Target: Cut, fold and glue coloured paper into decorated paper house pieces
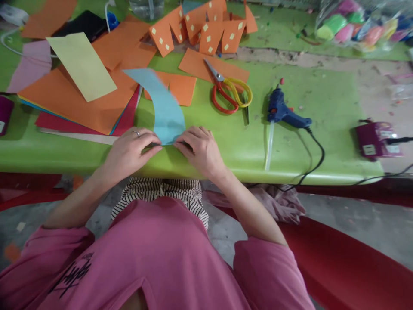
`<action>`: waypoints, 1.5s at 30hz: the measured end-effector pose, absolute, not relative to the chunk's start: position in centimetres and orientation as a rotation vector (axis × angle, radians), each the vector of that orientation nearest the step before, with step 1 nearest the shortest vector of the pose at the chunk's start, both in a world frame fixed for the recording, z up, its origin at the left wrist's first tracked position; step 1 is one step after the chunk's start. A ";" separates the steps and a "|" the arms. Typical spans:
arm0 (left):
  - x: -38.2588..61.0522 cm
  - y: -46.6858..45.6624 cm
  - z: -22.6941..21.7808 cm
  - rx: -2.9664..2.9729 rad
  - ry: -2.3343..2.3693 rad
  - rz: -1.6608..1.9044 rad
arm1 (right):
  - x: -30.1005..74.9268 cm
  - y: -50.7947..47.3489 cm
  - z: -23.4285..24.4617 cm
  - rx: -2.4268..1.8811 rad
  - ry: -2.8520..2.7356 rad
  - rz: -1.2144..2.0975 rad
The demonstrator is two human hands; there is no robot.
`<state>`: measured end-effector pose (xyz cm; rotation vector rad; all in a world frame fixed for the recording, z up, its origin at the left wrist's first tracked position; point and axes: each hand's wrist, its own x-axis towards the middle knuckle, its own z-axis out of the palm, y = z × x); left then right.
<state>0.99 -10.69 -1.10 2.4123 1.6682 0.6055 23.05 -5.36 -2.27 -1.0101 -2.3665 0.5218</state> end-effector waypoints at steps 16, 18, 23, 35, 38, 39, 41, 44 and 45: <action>1.2 -9.5 -1.3 2.243 1.856 0.558 | 22.2 -5.5 -2.0 -1.187 -2.326 0.603; 1.2 -9.4 -1.2 2.228 1.861 0.541 | 22.1 -5.5 -2.0 -1.198 -2.327 0.603; 1.3 -9.4 -1.1 2.188 1.866 0.513 | 22.0 -5.5 -2.0 -1.224 -2.327 0.621; 1.5 -9.7 -1.6 2.220 1.906 0.585 | 21.9 -5.5 -2.0 -1.237 -2.338 0.608; 1.5 -9.8 -1.9 2.239 1.916 0.633 | 21.9 -5.5 -2.0 -1.232 -2.335 0.594; 1.6 -9.9 -1.9 2.242 1.918 0.634 | 21.9 -5.5 -2.0 -1.230 -2.335 0.593; 1.6 -10.0 -1.9 2.236 1.932 0.625 | 21.9 -5.5 -2.0 -1.229 -2.337 0.594; 1.7 -10.2 -2.0 2.214 1.974 0.624 | 21.9 -5.5 -2.0 -1.231 -2.338 0.589; 1.7 -10.2 -2.0 2.218 1.984 0.627 | 21.9 -5.5 -2.0 -1.230 -2.340 0.585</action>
